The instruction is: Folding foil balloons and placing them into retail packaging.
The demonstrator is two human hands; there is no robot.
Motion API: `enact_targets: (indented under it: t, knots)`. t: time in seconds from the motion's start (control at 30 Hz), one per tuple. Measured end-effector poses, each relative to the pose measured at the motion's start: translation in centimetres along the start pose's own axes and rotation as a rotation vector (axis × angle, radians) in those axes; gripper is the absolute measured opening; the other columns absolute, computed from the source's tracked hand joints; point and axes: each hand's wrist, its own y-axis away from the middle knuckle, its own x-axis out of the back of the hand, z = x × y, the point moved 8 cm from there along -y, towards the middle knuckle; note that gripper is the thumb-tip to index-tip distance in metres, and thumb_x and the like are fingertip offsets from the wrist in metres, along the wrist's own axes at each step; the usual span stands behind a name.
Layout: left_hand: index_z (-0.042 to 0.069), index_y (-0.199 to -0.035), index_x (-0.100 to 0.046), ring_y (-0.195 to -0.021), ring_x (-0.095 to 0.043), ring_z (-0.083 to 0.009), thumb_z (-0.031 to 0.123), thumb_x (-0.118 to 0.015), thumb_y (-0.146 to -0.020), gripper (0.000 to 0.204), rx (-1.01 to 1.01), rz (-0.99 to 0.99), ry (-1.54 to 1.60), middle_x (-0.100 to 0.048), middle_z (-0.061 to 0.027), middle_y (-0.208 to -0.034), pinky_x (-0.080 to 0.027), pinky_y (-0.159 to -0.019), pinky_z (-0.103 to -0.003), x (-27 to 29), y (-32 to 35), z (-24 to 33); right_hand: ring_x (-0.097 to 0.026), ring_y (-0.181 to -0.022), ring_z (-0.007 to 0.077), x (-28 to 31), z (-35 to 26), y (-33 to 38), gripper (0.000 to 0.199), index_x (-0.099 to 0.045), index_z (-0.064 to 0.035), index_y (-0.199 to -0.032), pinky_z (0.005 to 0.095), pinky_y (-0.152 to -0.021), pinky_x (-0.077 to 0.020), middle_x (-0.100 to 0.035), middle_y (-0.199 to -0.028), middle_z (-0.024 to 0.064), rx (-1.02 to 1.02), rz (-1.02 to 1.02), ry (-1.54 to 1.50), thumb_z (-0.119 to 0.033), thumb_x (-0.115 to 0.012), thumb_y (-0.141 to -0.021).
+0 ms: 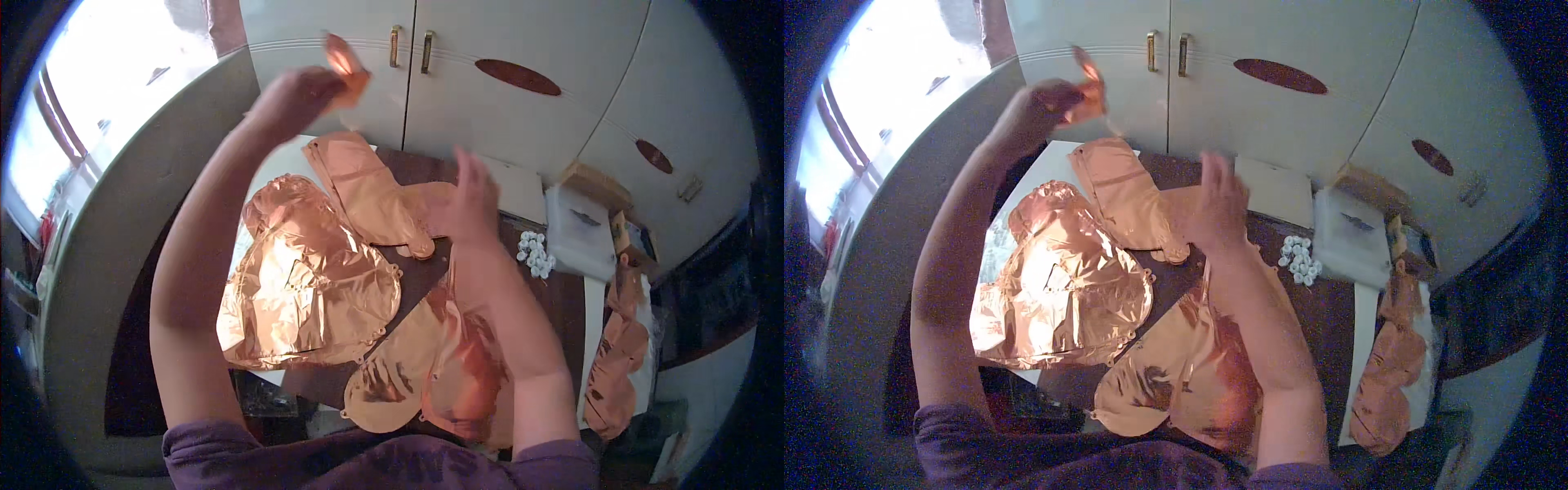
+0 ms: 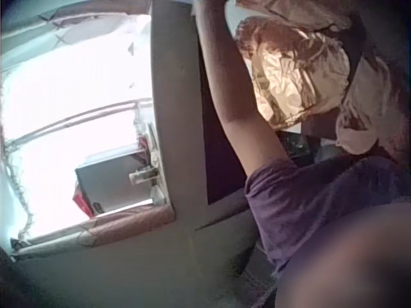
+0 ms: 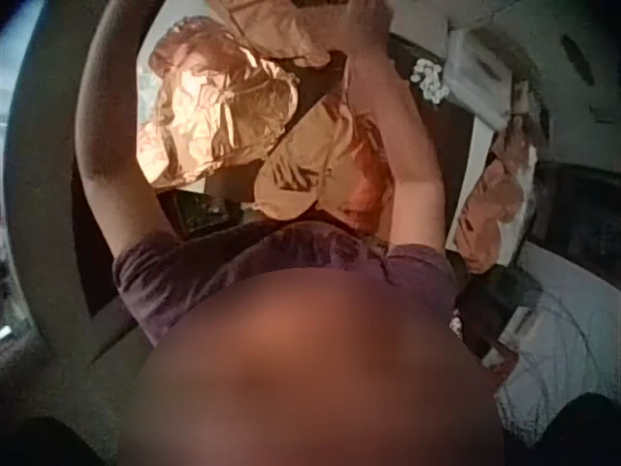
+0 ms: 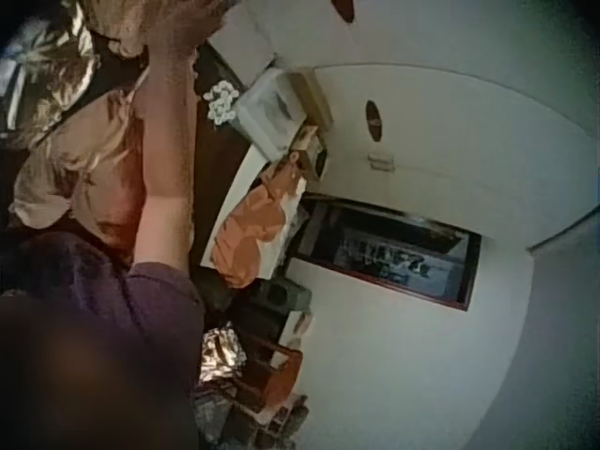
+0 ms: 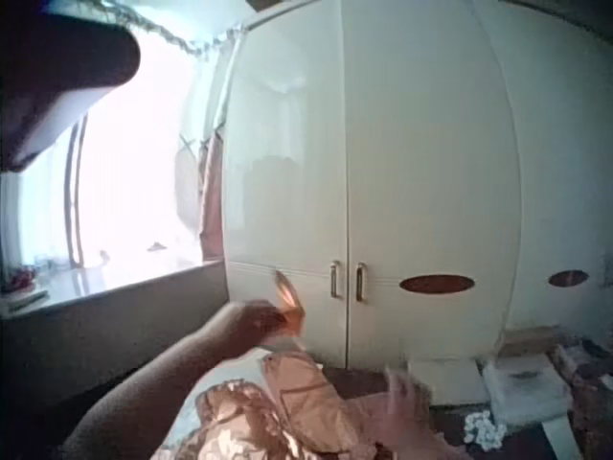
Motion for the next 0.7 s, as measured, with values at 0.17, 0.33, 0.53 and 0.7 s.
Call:
enact_targets:
  t: [0.17,0.33,0.53,0.7]
  knots:
    - [0.009,-0.103,-0.068,-0.083,-0.065,-0.031,0.017,-0.06,-0.086,0.021,-0.236,-0.183,-0.029,-0.066,-0.0115,-0.093,-0.053,-0.076,-0.041,-5.9,4.3,8.8,-0.042,-0.127,0.0357,9.5,-9.1,-1.4,0.073,-0.048,-0.0104,-0.132,0.0495,-0.109,-0.0282,-0.046,-0.138,0.0121,0.594,0.216,0.038,-0.022,-0.081,-0.068]
    - [0.014,-0.102,-0.063,-0.097,-0.061,-0.0294,0.013,-0.066,-0.078,0.024,-0.279,0.4,-0.167,-0.063,-0.0051,-0.1,-0.046,-0.083,-0.044,-5.7,9.7,14.9,-0.066,-0.087,0.0294,4.8,-3.9,-1.4,0.03,-0.068,-0.0045,-0.103,0.0394,-0.081,-0.0501,-0.068,-0.089,0.0151,0.216,-0.528,-0.038,-0.021,-0.073,-0.078]
    - [0.005,-0.111,-0.062,-0.103,-0.058,-0.034,0.018,-0.069,-0.078,0.036,-0.457,-0.282,0.282,-0.061,-0.0129,-0.107,-0.045,-0.088,-0.046,-14.9,22.8,20.8,-0.066,-0.075,0.0329,11.3,3.7,-1.2,0.025,-0.069,-0.0061,-0.102,0.0383,-0.068,-0.0516,-0.069,-0.084,0.0175,0.065,-0.121,0.02,-0.024,-0.066,-0.085]
    - [0.005,-0.135,-0.048,-0.137,-0.034,-0.0358,0.046,-0.061,-0.087,0.064,-0.358,-0.508,0.128,-0.042,-0.0191,-0.143,-0.025,-0.114,-0.052,-20.6,26.7,19.9,-0.061,-0.071,0.0322,19.9,-4.6,4.3,0.015,-0.065,-0.0088,-0.094,0.0419,-0.064,-0.0477,-0.064,-0.079,0.0113,0.528,-0.022,0.143,-0.013,-0.068,-0.08]
